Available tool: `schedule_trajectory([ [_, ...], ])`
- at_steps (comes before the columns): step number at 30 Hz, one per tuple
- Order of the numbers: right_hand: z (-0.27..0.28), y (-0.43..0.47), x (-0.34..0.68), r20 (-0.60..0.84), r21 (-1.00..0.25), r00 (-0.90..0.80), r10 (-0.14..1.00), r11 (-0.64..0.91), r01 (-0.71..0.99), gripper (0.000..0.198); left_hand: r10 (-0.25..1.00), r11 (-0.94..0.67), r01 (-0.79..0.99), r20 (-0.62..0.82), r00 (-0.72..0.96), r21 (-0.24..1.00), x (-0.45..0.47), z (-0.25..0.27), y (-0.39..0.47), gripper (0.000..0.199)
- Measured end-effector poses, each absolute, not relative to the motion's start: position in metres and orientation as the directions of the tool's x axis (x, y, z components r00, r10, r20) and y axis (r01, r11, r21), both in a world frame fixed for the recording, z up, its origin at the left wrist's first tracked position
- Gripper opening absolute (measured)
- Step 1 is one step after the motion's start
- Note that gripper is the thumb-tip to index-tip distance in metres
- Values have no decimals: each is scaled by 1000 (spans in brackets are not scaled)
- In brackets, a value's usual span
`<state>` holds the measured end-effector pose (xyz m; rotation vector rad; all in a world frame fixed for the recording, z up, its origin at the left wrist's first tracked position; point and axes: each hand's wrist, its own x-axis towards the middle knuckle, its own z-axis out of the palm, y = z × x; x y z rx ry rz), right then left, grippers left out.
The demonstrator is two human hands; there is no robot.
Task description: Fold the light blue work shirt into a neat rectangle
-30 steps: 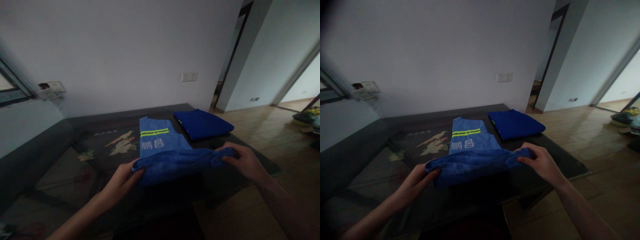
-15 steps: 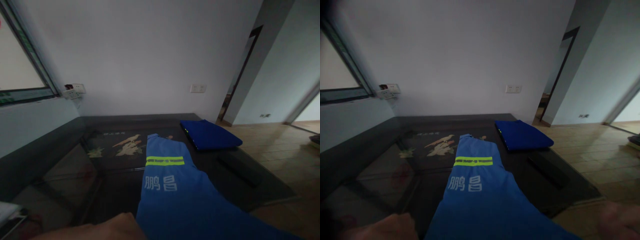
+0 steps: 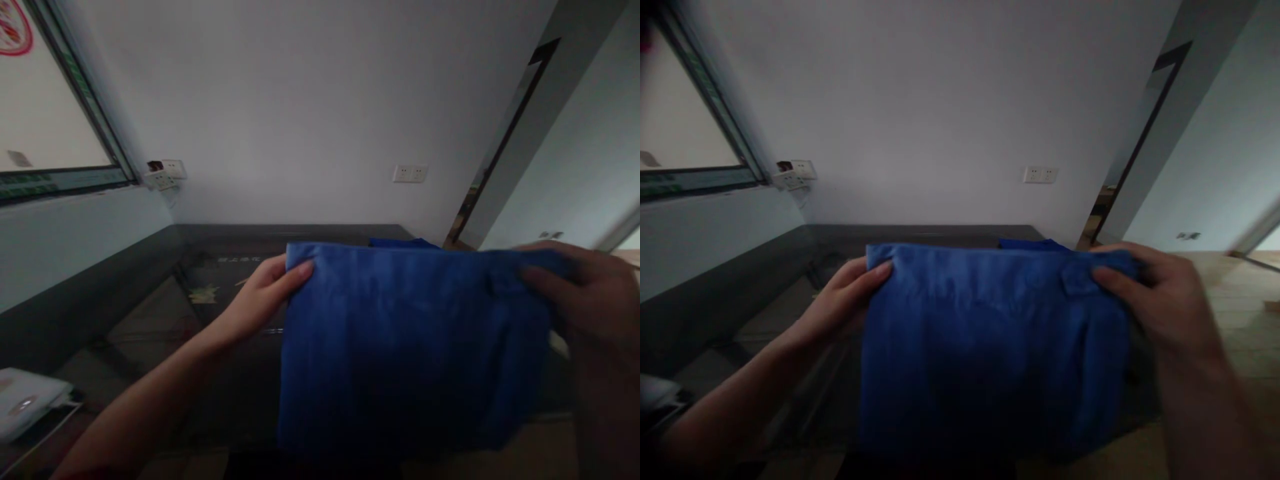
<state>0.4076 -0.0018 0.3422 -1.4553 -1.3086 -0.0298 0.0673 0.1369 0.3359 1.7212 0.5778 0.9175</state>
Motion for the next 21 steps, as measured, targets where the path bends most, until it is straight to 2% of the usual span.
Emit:
schedule_trajectory([
  [2,343,44,403,632,-699,431,644,231,677,33,789,-306,-99,311,530,947,84,327,172,41],
  [6,317,139,413,599,-647,361,715,166,744,36,845,-194,-130,233,480,972,114,293,247,37],
  [9,274,201,427,495,-662,309,812,122,740,35,901,-108,76,65,430,991,131,255,290,36],
  [11,240,232,431,320,-703,334,887,-14,711,29,922,-61,270,-50,385,961,138,226,306,35],
  [13,206,251,431,241,-712,348,906,-78,698,23,933,-35,384,-107,344,923,141,198,314,30],
  [15,177,260,429,184,-722,373,909,-132,679,19,951,-38,465,-111,289,885,141,174,318,32],
  [19,145,263,432,88,-761,404,911,-201,617,19,972,-76,573,-68,226,816,138,148,328,49],
  [21,141,263,437,36,-786,385,922,-212,581,22,968,-94,605,-70,242,791,136,144,335,46],
])
